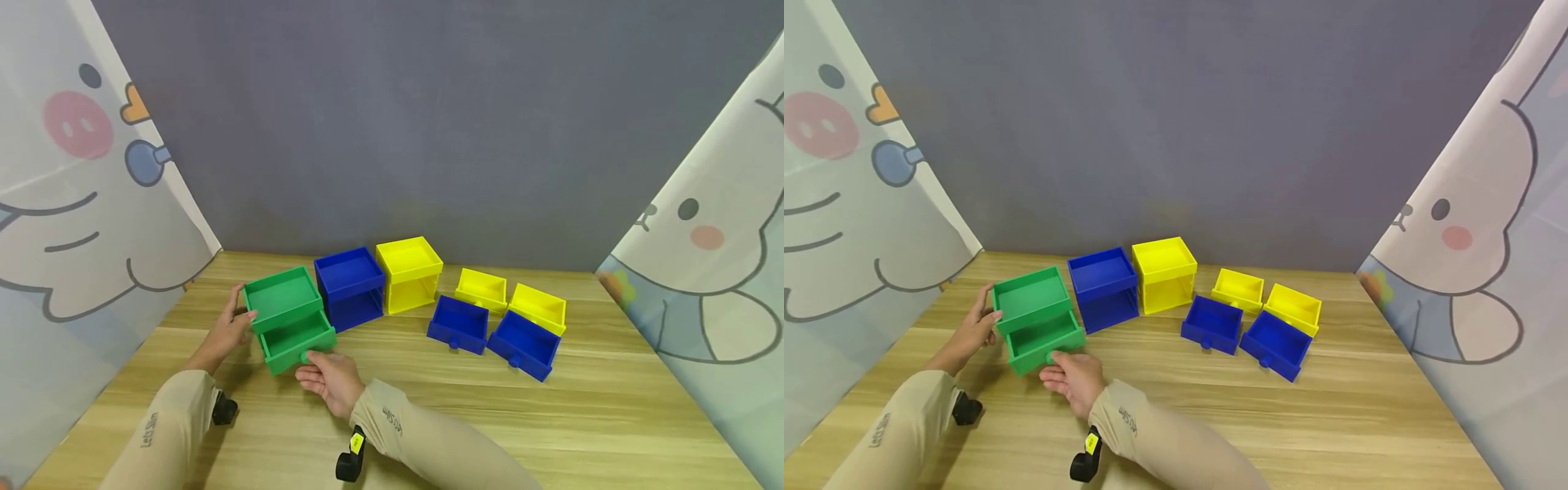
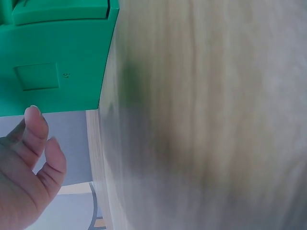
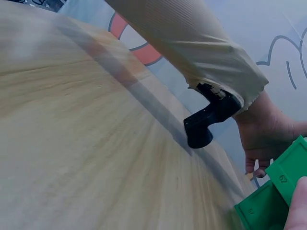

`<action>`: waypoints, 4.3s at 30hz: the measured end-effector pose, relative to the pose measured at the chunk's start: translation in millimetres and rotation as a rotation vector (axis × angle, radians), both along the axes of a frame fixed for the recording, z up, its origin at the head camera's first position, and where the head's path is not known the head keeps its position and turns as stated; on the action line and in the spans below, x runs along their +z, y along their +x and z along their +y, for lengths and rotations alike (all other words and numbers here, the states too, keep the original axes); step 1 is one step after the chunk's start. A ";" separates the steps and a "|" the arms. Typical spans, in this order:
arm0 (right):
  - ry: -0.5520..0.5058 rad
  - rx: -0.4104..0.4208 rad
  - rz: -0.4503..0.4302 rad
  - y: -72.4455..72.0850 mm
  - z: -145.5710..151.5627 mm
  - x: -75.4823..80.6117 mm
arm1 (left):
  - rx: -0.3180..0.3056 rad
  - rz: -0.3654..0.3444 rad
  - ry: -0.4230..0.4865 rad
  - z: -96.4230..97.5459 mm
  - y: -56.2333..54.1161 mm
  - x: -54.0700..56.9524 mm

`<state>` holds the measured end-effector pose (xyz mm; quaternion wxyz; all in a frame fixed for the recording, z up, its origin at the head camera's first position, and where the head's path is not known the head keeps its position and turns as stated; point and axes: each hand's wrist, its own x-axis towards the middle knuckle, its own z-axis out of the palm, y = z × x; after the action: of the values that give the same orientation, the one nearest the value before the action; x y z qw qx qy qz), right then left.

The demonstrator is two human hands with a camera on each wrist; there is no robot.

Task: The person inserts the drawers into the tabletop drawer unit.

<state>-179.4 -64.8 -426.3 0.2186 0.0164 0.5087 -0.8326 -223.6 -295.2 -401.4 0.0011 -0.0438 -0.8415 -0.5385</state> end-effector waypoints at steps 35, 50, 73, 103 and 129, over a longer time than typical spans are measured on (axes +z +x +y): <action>0.084 -0.137 0.053 -19.6 -27.9 10.3 | 0.033 0.024 -0.019 2.2 0.9 -0.5; 0.127 -0.152 0.051 -30.3 -39.2 13.6 | 0.015 0.038 -0.058 -1.2 3.7 -3.5; 0.126 -0.060 0.040 -34.5 -11.4 10.8 | -0.026 -0.008 -0.118 9.5 -5.0 -1.7; 0.466 0.171 0.152 -45.8 231.0 28.8 | -0.131 0.403 -0.738 75.6 -25.1 74.2; 0.502 0.164 0.125 -37.7 243.8 7.4 | -0.107 0.103 -0.891 81.4 -45.2 60.3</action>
<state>-217.1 179.0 -418.9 0.2426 -0.0228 0.7114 -0.6592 -268.8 -213.7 -341.1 -0.0040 -0.1101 -0.9866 -0.1200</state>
